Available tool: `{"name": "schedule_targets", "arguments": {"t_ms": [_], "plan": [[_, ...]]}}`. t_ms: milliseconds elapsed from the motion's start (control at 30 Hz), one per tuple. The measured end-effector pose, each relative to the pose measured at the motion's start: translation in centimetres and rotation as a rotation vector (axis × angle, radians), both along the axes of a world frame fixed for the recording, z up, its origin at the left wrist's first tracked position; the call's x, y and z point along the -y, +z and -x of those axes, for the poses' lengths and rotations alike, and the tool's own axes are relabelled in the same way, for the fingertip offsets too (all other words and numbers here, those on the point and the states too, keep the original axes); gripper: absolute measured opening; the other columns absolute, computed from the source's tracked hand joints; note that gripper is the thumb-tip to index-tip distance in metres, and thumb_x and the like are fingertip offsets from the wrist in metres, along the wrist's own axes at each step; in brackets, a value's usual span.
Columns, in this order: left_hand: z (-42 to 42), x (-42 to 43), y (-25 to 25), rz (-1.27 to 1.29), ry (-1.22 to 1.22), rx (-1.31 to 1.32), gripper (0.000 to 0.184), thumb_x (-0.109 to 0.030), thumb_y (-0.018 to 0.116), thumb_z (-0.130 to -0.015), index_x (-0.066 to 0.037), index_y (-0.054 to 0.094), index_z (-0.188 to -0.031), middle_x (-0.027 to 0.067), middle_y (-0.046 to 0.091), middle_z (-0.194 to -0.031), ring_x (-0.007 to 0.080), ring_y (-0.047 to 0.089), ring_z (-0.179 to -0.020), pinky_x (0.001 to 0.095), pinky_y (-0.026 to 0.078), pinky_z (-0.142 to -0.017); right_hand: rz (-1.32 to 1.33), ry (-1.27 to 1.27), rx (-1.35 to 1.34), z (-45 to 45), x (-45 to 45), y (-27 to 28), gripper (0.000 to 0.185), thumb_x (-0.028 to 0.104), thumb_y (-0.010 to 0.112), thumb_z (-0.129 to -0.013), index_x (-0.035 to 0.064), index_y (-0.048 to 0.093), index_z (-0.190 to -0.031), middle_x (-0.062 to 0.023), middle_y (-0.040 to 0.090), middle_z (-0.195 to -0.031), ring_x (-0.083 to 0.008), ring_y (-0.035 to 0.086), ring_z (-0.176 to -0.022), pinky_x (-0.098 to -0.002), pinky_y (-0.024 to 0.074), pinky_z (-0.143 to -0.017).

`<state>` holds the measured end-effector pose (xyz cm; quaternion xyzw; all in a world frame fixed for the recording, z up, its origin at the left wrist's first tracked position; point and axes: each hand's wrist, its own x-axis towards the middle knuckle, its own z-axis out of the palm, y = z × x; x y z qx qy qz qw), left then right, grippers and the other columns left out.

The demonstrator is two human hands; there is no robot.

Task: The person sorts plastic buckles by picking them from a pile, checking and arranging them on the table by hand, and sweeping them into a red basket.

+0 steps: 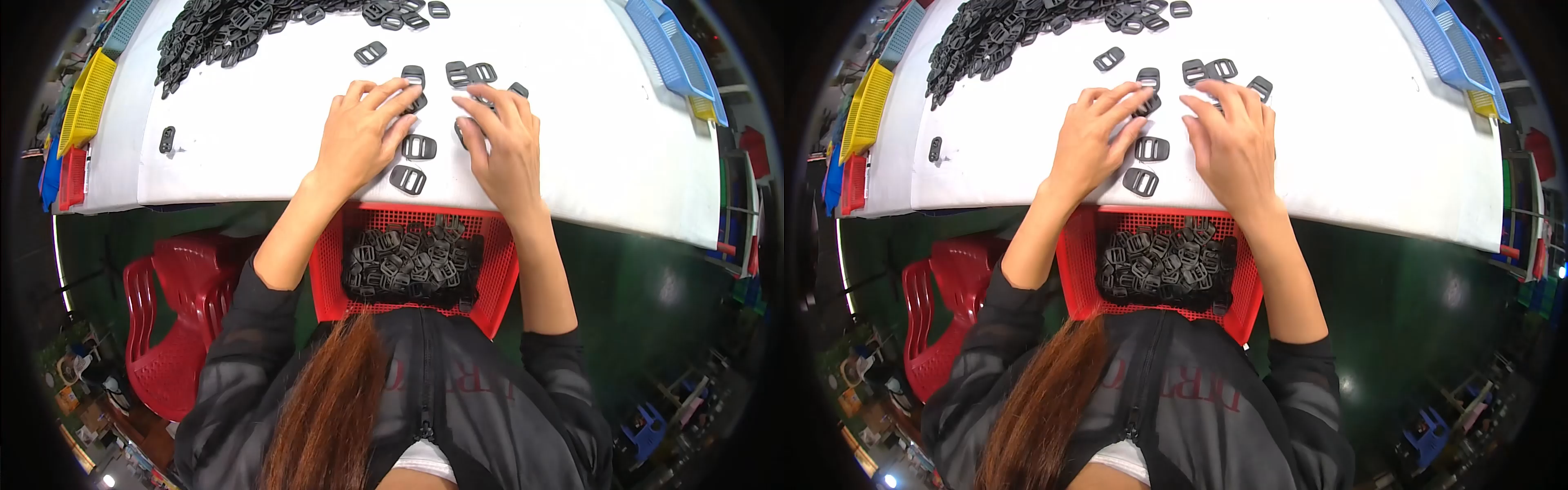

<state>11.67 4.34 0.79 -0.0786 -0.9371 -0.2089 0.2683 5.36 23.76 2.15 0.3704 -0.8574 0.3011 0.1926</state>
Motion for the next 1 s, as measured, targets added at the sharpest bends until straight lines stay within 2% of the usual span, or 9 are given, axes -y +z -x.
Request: {"name": "schedule_targets", "arguments": {"t_ms": [233, 367, 433, 467, 567, 633, 733, 933, 1000], "plan": [[2.7, 3.9, 0.2, 0.024, 0.111, 0.019, 0.026, -0.017, 0.069, -0.085, -0.009, 0.071, -0.109, 0.005, 0.067, -0.114, 0.0261, 0.057, -0.105, 0.0377, 0.047, -0.09, -0.2, -0.075, -0.152, 5.1, 1.5, -0.8, 0.024, 0.011, 0.071, -0.079, 0.0129, 0.071, -0.103, -0.0009, 0.063, -0.115, -0.0229, 0.053, -0.111, -0.0473, 0.0358, -0.096], [5.7, 6.0, -0.3, 0.122, 0.126, 0.018, 0.028, -0.016, 0.068, -0.085, -0.01, 0.07, -0.113, 0.0061, 0.068, -0.112, 0.0257, 0.058, -0.103, 0.0368, 0.049, -0.089, -0.329, -0.004, -0.187, 6.9, 2.4, -0.4, 0.022, 0.018, 0.069, -0.083, 0.0129, 0.073, -0.104, -0.0016, 0.07, -0.096, -0.0211, 0.058, -0.104, -0.0481, 0.0364, -0.098], [6.1, 6.8, -0.5, 0.103, 0.08, 0.115, 0.027, -0.016, 0.067, -0.087, -0.01, 0.071, -0.112, 0.0071, 0.068, -0.112, 0.0252, 0.058, -0.103, 0.0364, 0.049, -0.088, -0.219, -0.015, 0.207, 6.3, 2.8, 1.6, 0.02, 0.019, 0.066, -0.086, 0.0129, 0.073, -0.103, -0.0024, 0.07, -0.094, -0.0228, 0.06, -0.099, -0.0449, 0.0399, -0.095], [6.0, 6.7, -0.4, -0.041, 0.116, 0.17, 0.025, -0.017, 0.066, -0.087, -0.009, 0.072, -0.11, 0.0077, 0.068, -0.111, 0.0257, 0.059, -0.102, 0.0363, 0.049, -0.087, -0.162, -0.024, 0.406, 6.1, 2.9, 2.1, 0.019, 0.019, 0.064, -0.087, 0.013, 0.073, -0.103, -0.0027, 0.071, -0.092, -0.0236, 0.061, -0.097, -0.0433, 0.0417, -0.094], [4.6, 5.6, 1.3, -0.426, 0.19, 0.342, 0.021, -0.017, 0.064, -0.088, -0.007, 0.073, -0.104, 0.0092, 0.069, -0.109, 0.0268, 0.06, -0.1, 0.0361, 0.049, -0.085, -0.159, 0.03, 0.263, 6.7, 1.9, 1.1, 0.018, 0.021, 0.062, -0.089, 0.0134, 0.074, -0.1, -0.004, 0.07, -0.095, -0.0256, 0.061, -0.095, -0.0401, 0.0453, -0.086], [3.7, 5.4, 1.3, -0.624, 0.219, 0.452, 0.021, -0.017, 0.062, -0.09, -0.008, 0.073, -0.104, 0.0099, 0.069, -0.108, 0.027, 0.06, -0.1, 0.0364, 0.048, -0.086, -0.167, -0.06, 0.198, 7.8, 0.5, 1.2, 0.02, 0.011, 0.059, -0.088, 0.013, 0.074, -0.101, -0.0042, 0.068, -0.099, -0.025, 0.06, -0.097, -0.0384, 0.0476, -0.085], [3.3, 6.8, 0.2, -0.173, 0.235, 0.088, 0.02, -0.016, 0.061, -0.09, -0.008, 0.074, -0.103, 0.0095, 0.068, -0.106, 0.0268, 0.061, -0.099, 0.0362, 0.048, -0.087, -0.233, -0.177, 0.101, 8.9, -1.4, 1.3, 0.029, 0.0, 0.054, -0.083, 0.0153, 0.075, -0.096, -0.0009, 0.067, -0.1, -0.0237, 0.059, -0.097, -0.0418, 0.0462, -0.084], [2.9, 4.4, 1.7, -0.318, 0.131, 0.066, 0.017, -0.012, 0.062, -0.087, -0.007, 0.073, -0.1, 0.0089, 0.067, -0.105, 0.0273, 0.061, -0.095, 0.0361, 0.047, -0.087, -0.26, 0.006, 0.087, 10.1, -0.7, -0.7, 0.024, 0.012, 0.064, -0.085, 0.0173, 0.072, -0.107, -0.0011, 0.067, -0.107, -0.0235, 0.058, -0.101, -0.04, 0.0458, -0.083], [2.6, 3.6, 1.8, -0.324, 0.11, 0.082, 0.019, -0.013, 0.063, -0.088, -0.01, 0.073, -0.105, 0.0079, 0.068, -0.108, 0.022, 0.062, -0.091, 0.0309, 0.048, -0.077, -0.288, 0.04, 0.128, 10.7, 0.2, -0.7, 0.025, 0.018, 0.068, -0.084, 0.0182, 0.072, -0.108, -0.0008, 0.066, -0.107, -0.0225, 0.058, -0.102, -0.0397, 0.0458, -0.083]]}}
